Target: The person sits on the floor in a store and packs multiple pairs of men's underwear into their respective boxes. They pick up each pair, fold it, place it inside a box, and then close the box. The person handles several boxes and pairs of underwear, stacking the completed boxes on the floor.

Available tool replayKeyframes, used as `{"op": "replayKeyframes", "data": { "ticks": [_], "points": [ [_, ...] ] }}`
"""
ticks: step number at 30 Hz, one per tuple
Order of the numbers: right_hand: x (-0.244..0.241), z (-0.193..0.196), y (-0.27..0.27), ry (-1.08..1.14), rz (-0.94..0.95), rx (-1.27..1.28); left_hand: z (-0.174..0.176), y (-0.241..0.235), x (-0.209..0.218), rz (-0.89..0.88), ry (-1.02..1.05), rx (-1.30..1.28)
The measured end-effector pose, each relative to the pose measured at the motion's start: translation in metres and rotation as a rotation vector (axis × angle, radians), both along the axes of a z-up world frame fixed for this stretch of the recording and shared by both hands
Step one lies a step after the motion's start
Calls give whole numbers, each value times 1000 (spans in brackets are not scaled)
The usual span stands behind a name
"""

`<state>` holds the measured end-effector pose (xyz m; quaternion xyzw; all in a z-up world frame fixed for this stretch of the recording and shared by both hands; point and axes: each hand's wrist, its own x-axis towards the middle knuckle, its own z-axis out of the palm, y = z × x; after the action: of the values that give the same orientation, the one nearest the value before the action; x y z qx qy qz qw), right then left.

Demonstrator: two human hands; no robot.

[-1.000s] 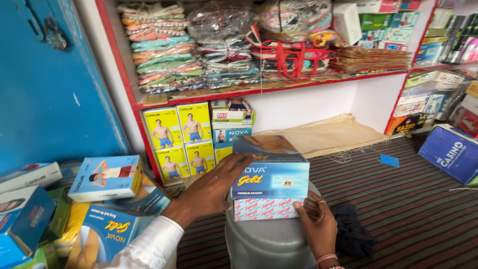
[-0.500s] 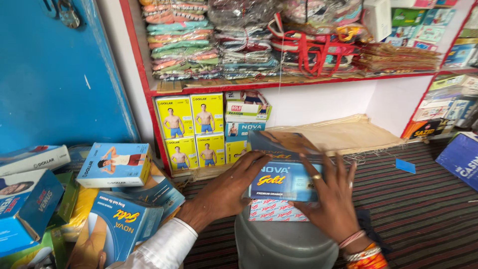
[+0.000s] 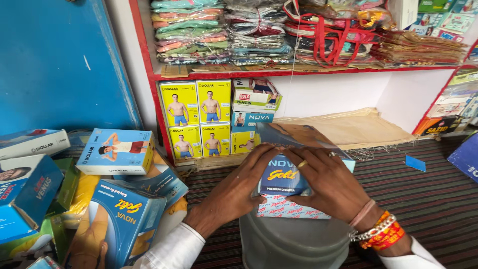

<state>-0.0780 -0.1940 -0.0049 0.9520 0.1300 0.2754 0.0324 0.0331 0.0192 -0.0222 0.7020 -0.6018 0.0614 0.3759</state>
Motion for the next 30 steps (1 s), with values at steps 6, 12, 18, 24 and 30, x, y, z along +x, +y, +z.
{"op": "replayKeyframes", "data": {
  "ticks": [6, 12, 18, 24, 30],
  "points": [
    [-2, -5, -5, 17, 13, 14, -2, -1, -4, 31, 53, 13],
    [5, -9, -10, -58, 106, 40, -14, 0, -1, 5, 160, -78],
    [6, -23, -23, -189, 212, 22, -33, 1, 2, -53, 313, -145],
    [11, -29, -24, -211, 239, 35, -44, -1, -4, 47, 435, -205],
    [7, -21, -5, -260, 251, 55, -78, -19, -8, 153, 540, -361]
  ]
}}
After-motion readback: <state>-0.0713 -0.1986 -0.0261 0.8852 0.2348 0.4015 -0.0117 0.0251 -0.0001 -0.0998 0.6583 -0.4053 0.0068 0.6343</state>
